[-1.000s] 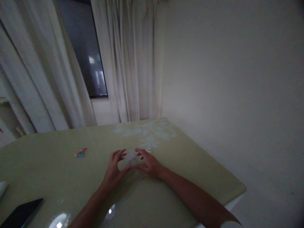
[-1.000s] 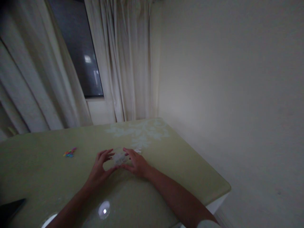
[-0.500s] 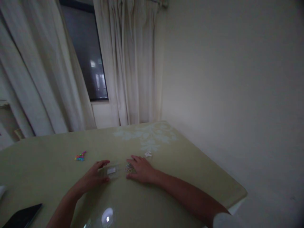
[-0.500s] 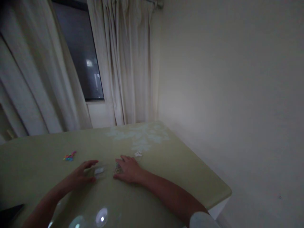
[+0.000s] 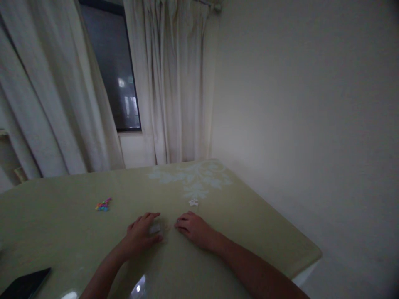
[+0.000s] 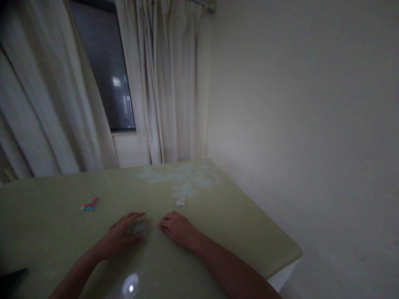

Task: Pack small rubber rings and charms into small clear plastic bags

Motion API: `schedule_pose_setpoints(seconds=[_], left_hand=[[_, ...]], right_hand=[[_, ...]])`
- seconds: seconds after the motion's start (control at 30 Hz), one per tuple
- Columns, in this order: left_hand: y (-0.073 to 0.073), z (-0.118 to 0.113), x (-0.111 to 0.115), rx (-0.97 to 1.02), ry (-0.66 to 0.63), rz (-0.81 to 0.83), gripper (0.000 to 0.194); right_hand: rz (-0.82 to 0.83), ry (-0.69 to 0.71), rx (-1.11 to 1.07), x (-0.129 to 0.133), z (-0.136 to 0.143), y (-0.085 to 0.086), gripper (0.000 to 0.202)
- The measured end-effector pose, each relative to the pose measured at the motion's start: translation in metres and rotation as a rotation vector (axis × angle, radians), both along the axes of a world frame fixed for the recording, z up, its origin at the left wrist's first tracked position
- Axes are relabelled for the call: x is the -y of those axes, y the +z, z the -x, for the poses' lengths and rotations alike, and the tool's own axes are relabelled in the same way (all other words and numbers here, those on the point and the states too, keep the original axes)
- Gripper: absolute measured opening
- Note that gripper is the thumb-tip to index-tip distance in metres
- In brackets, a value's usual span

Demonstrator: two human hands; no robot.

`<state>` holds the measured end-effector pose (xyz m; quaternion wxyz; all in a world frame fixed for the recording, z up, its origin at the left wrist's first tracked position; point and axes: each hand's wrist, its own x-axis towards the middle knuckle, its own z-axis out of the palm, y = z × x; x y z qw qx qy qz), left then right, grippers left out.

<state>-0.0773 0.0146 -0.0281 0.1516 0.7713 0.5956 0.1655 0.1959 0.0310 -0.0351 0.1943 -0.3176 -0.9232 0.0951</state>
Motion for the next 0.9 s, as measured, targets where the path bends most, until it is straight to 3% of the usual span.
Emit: schedule_pose_setpoints(seconds=[0.1, 0.2, 0.3, 0.5, 0.63, 0.73, 0.9], left_hand=[[0.011, -0.020, 0.008, -0.065, -0.026, 0.017, 0.067], [0.015, -0.033, 0.015, -0.094, -0.053, -0.012, 0.065], [0.012, -0.039, 0.020, -0.116, -0.073, -0.117, 0.059], [0.005, -0.037, 0.022, -0.186, -0.075, -0.234, 0.046], [0.003, -0.039, 0.022, -0.240, -0.055, -0.312, 0.037], [0.000, -0.049, 0.021, -0.232, -0.099, -0.357, 0.028], [0.000, -0.064, 0.019, -0.198, -0.139, -0.369, 0.028]], right_hand=[[0.065, -0.010, -0.060, -0.001, -0.004, 0.007, 0.026], [0.106, -0.047, -0.112, -0.002, -0.009, 0.013, 0.042], [0.123, -0.090, -0.112, -0.002, -0.015, 0.014, 0.053], [0.150, -0.102, -0.080, -0.005, -0.020, 0.014, 0.044], [0.157, -0.115, -0.088, -0.007, -0.021, 0.013, 0.055], [0.173, -0.114, -0.110, -0.008, -0.019, 0.010, 0.049], [0.193, -0.094, -0.136, -0.008, -0.012, 0.005, 0.030]])
